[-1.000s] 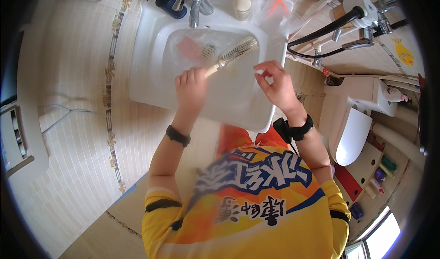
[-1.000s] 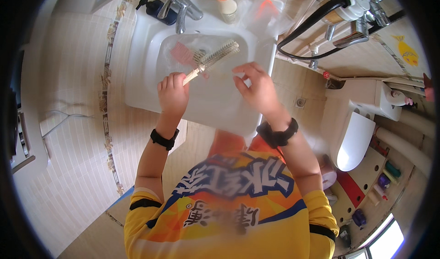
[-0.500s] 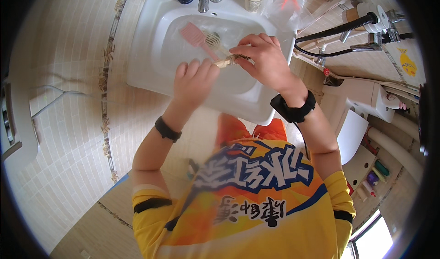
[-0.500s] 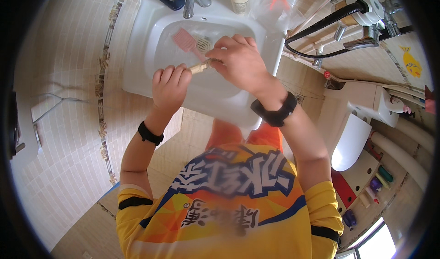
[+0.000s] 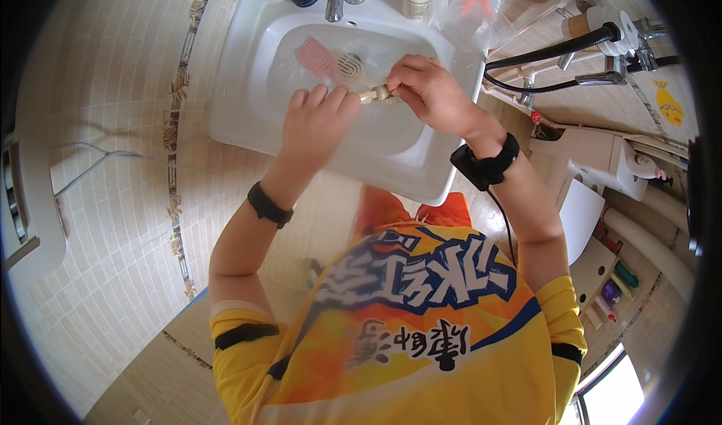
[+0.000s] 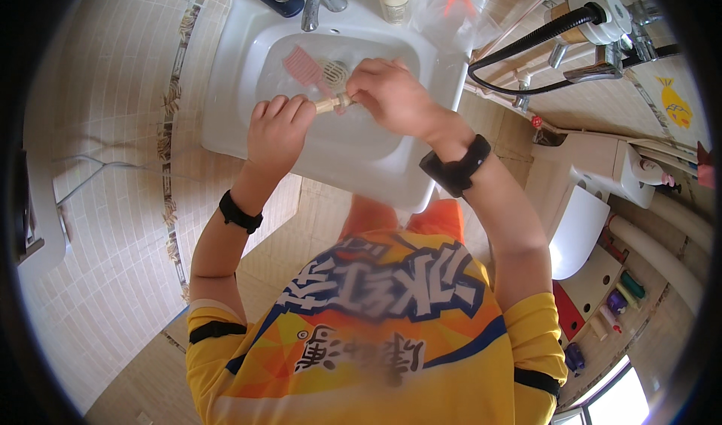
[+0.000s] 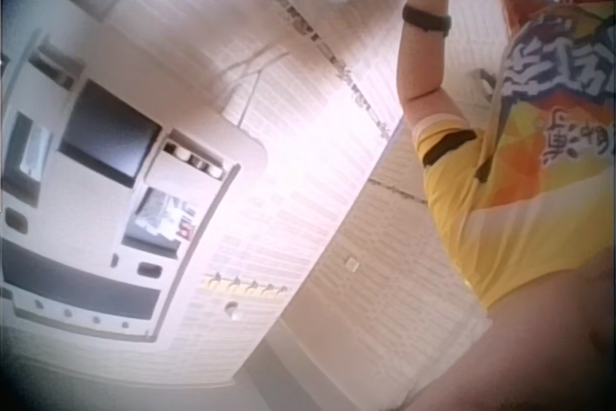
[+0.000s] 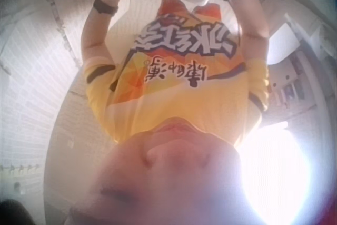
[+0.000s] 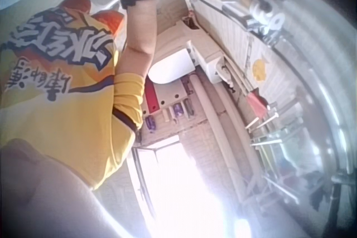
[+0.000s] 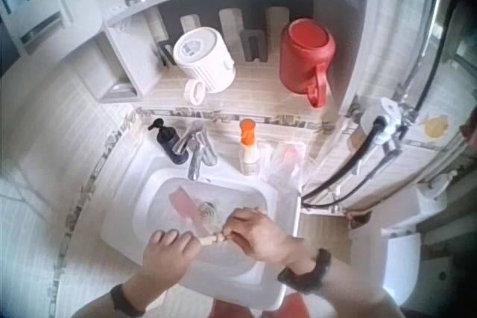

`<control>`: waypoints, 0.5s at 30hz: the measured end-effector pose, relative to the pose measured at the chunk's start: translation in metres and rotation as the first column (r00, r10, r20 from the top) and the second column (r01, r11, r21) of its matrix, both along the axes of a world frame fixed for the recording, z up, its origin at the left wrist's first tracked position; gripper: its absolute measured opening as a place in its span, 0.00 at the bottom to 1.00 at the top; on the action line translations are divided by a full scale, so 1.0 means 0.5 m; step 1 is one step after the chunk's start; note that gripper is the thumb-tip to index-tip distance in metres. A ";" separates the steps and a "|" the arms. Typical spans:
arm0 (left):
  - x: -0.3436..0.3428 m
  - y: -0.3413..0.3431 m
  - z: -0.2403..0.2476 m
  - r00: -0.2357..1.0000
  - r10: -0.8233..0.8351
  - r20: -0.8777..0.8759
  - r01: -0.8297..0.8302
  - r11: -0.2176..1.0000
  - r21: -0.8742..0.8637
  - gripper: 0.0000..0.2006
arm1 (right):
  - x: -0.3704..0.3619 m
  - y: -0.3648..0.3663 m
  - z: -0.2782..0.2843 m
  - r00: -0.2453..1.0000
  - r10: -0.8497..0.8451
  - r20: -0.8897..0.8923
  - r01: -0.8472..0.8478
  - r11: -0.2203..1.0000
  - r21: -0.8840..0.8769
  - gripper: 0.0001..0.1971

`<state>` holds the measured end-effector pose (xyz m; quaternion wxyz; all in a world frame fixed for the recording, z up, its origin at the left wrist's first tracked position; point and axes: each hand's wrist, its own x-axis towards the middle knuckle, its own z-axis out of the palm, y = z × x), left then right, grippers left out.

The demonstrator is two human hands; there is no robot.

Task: The person cleans two hairbrushes in a bathroom. They rinse a pink brush and a round brush under running water, then use their fingers to pull debris from the bristles and discard it into a trash bin.

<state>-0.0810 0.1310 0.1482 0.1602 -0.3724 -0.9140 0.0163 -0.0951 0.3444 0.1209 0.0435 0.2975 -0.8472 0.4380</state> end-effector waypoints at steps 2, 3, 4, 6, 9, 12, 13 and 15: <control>-0.001 0.002 0.003 0.999 0.002 0.032 -0.002 1.000 0.004 0.04 | -0.005 0.011 -0.013 0.993 0.092 0.078 -0.078 0.984 -0.160 0.04; -0.002 0.003 0.003 0.999 0.000 0.039 0.000 1.000 0.007 0.04 | -0.003 0.018 -0.014 0.990 0.092 0.104 -0.074 0.984 -0.165 0.04; -0.002 0.003 0.002 0.999 -0.002 0.046 0.002 1.000 0.010 0.04 | 0.001 0.024 -0.013 0.987 0.092 0.129 -0.070 0.983 -0.170 0.03; -0.006 0.003 -0.002 1.000 -0.022 0.016 0.021 0.999 0.039 0.04 | 0.004 0.032 -0.016 0.982 0.098 0.164 -0.067 0.980 -0.185 0.03; -0.016 0.004 -0.015 0.998 -0.058 -0.039 0.061 0.994 0.096 0.04 | 0.007 0.042 -0.018 0.975 0.106 0.195 -0.070 0.981 -0.182 0.04; -0.015 0.006 -0.013 0.999 -0.051 0.002 0.050 0.993 0.102 0.04 | 0.008 0.055 -0.016 0.966 0.091 0.240 -0.057 0.988 -0.146 0.04; -0.012 0.008 -0.011 0.999 -0.043 0.015 0.041 0.994 0.105 0.04 | 0.008 0.060 -0.023 0.962 0.073 0.264 -0.034 0.988 -0.149 0.04; -0.007 0.012 -0.010 0.998 -0.029 0.049 0.024 0.995 0.101 0.04 | 0.009 0.063 -0.034 0.955 0.014 0.295 0.031 0.989 -0.147 0.03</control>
